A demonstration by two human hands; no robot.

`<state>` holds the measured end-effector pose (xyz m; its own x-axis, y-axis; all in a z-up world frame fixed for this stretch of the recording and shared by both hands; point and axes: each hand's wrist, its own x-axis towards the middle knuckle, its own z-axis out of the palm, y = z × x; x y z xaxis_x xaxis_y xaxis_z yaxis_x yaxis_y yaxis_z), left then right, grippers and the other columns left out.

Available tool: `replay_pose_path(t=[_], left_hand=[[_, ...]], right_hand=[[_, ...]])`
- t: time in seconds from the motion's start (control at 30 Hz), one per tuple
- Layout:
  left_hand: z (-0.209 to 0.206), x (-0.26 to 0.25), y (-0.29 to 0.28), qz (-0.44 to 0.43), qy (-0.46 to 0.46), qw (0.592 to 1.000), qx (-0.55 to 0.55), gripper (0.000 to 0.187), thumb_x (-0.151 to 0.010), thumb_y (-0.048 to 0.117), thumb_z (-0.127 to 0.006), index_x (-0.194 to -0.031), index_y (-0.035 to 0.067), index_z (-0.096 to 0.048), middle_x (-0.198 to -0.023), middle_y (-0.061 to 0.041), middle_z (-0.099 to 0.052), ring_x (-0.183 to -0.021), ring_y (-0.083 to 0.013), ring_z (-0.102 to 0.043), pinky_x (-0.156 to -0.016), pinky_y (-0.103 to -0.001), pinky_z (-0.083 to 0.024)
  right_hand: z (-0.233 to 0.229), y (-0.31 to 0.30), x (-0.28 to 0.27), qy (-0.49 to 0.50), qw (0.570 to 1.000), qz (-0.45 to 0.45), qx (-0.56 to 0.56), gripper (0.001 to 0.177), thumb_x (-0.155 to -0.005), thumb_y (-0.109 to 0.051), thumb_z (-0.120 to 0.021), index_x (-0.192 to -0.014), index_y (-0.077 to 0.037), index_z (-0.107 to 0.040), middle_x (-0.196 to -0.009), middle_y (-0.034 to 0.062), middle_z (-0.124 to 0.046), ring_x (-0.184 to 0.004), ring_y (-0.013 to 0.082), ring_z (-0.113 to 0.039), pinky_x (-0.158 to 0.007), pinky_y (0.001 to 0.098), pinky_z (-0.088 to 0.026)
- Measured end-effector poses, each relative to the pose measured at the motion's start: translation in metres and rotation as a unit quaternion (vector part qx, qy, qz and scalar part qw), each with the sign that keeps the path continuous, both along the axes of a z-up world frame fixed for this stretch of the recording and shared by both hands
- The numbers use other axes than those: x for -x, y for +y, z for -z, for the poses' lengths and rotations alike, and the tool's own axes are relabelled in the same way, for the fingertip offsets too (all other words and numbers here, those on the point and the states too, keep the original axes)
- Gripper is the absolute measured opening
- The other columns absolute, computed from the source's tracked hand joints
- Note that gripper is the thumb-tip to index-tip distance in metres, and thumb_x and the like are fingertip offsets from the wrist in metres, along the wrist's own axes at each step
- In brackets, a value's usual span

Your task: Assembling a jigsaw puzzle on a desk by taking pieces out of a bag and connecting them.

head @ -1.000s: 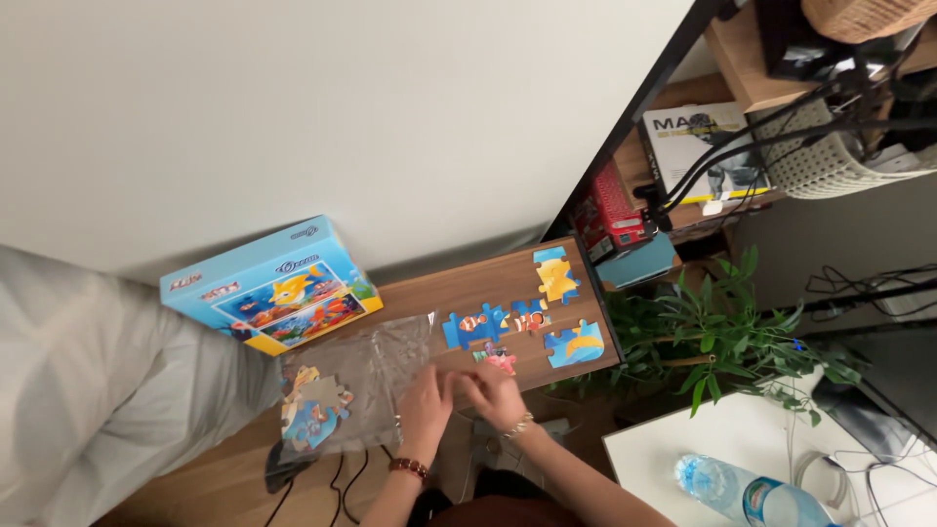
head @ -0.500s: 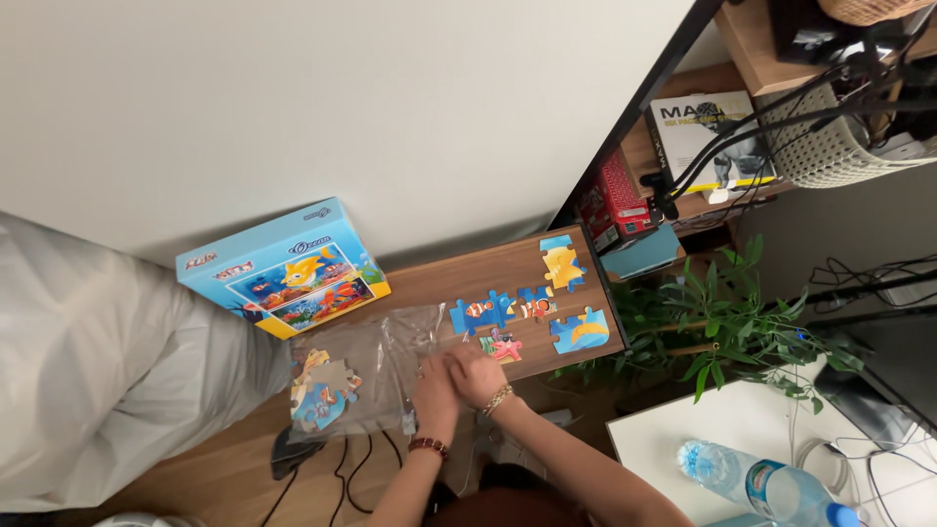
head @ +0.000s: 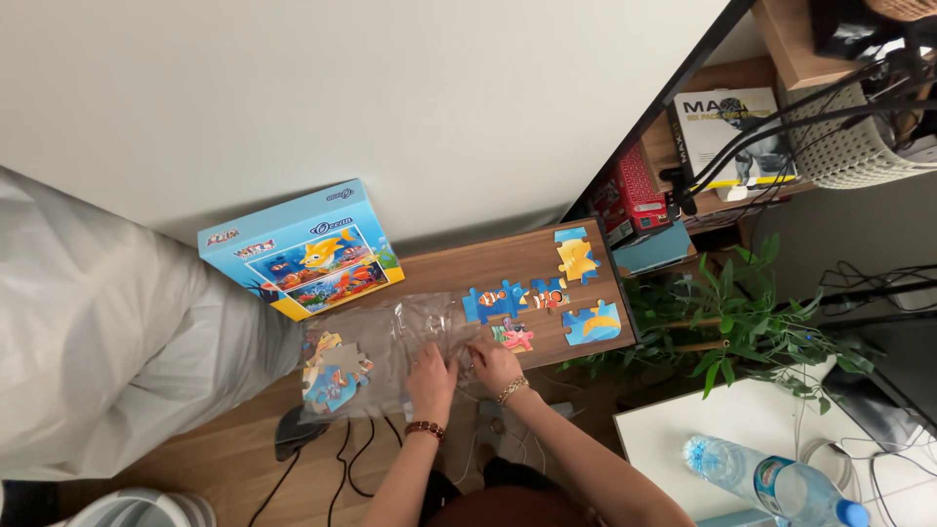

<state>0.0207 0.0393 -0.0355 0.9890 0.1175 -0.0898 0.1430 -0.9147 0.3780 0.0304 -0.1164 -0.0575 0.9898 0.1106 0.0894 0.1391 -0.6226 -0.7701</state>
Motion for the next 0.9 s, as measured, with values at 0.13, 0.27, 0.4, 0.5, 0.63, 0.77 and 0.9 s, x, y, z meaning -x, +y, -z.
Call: replay_pose_path(t=[0.13, 0.27, 0.4, 0.5, 0.63, 0.77, 0.9], left_hand=[[0.007, 0.003, -0.001, 0.012, 0.025, 1.0, 0.009, 0.05, -0.086, 0.045, -0.072, -0.111, 0.007, -0.051, -0.101, -0.015, -0.068, -0.085, -0.0384, -0.071, -0.066, -0.052, -0.058], [0.023, 0.005, 0.0, 0.008, 0.03, 0.999, 0.031, 0.045, -0.089, 0.041, -0.07, -0.111, 0.007, -0.051, -0.1, -0.016, -0.069, -0.081, -0.0393, -0.072, -0.065, -0.051, -0.058], [0.031, 0.002, 0.002, -0.009, 0.025, 0.998, 0.05, 0.038, -0.092, 0.038, -0.066, -0.108, 0.007, -0.052, -0.097, -0.019, -0.071, -0.08, -0.0421, -0.071, -0.067, -0.052, -0.058], [0.036, -0.002, 0.004, -0.032, 0.045, 0.997, 0.059, 0.032, -0.097, 0.036, -0.062, -0.108, 0.007, -0.054, -0.093, -0.021, -0.072, -0.08, -0.0438, -0.071, -0.068, -0.053, -0.058], [0.048, -0.001, 0.009, -0.039, 0.035, 0.996, 0.072, 0.028, -0.099, 0.032, -0.059, -0.108, 0.007, -0.055, -0.09, -0.022, -0.073, -0.08, -0.0437, -0.071, -0.068, -0.054, -0.058], [0.046, -0.001, 0.009, -0.035, -0.007, 0.995, 0.092, 0.022, -0.098, 0.029, -0.058, -0.104, 0.007, -0.057, -0.089, -0.02, -0.073, -0.081, -0.0434, -0.07, -0.068, -0.056, -0.056], [0.037, 0.005, 0.005, -0.03, -0.058, 0.992, 0.109, 0.018, -0.097, 0.025, -0.058, -0.099, 0.008, -0.059, -0.089, -0.019, -0.07, -0.081, -0.043, -0.069, -0.069, -0.055, -0.055]], right_hand=[[-0.003, 0.003, -0.001, -0.009, 1.0, -0.008, 0.005, 0.02, -0.09, -0.009, -0.064, -0.107, -0.009, -0.076, -0.095, 0.0131, -0.072, -0.089, 0.0339, -0.071, -0.077, 0.0438, -0.057], [0.005, 0.004, 0.0, -0.032, 0.999, -0.01, 0.019, 0.023, -0.089, -0.008, -0.063, -0.109, -0.009, -0.075, -0.098, 0.0137, -0.073, -0.09, 0.0347, -0.07, -0.076, 0.0443, -0.058], [0.033, 0.004, -0.002, 0.044, 0.996, 0.059, 0.051, 0.038, -0.092, -0.013, -0.064, -0.129, -0.005, -0.063, -0.089, 0.0201, -0.07, -0.083, 0.0378, -0.07, -0.073, 0.0476, -0.057], [0.048, 0.002, -0.001, 0.001, 0.997, 0.073, 0.02, 0.038, -0.09, -0.014, -0.062, -0.127, -0.005, -0.062, -0.088, 0.0174, -0.073, -0.081, 0.0348, -0.073, -0.072, 0.0457, -0.059], [0.046, 0.002, -0.004, 0.01, 0.998, 0.065, -0.003, 0.033, -0.09, -0.015, -0.062, -0.122, -0.008, -0.065, -0.09, 0.0154, -0.075, -0.082, 0.032, -0.074, -0.073, 0.0434, -0.06], [0.048, 0.001, -0.007, 0.086, 0.993, 0.082, 0.01, 0.032, -0.089, -0.017, -0.064, -0.12, -0.011, -0.067, -0.088, 0.0144, -0.076, -0.081, 0.0313, -0.074, -0.073, 0.0439, -0.059], [0.038, 0.011, -0.004, -0.032, 0.997, 0.045, 0.056, 0.026, -0.091, -0.016, -0.065, -0.116, -0.01, -0.068, -0.092, 0.0165, -0.073, -0.08, 0.0359, -0.072, -0.069, 0.0469, -0.058]])
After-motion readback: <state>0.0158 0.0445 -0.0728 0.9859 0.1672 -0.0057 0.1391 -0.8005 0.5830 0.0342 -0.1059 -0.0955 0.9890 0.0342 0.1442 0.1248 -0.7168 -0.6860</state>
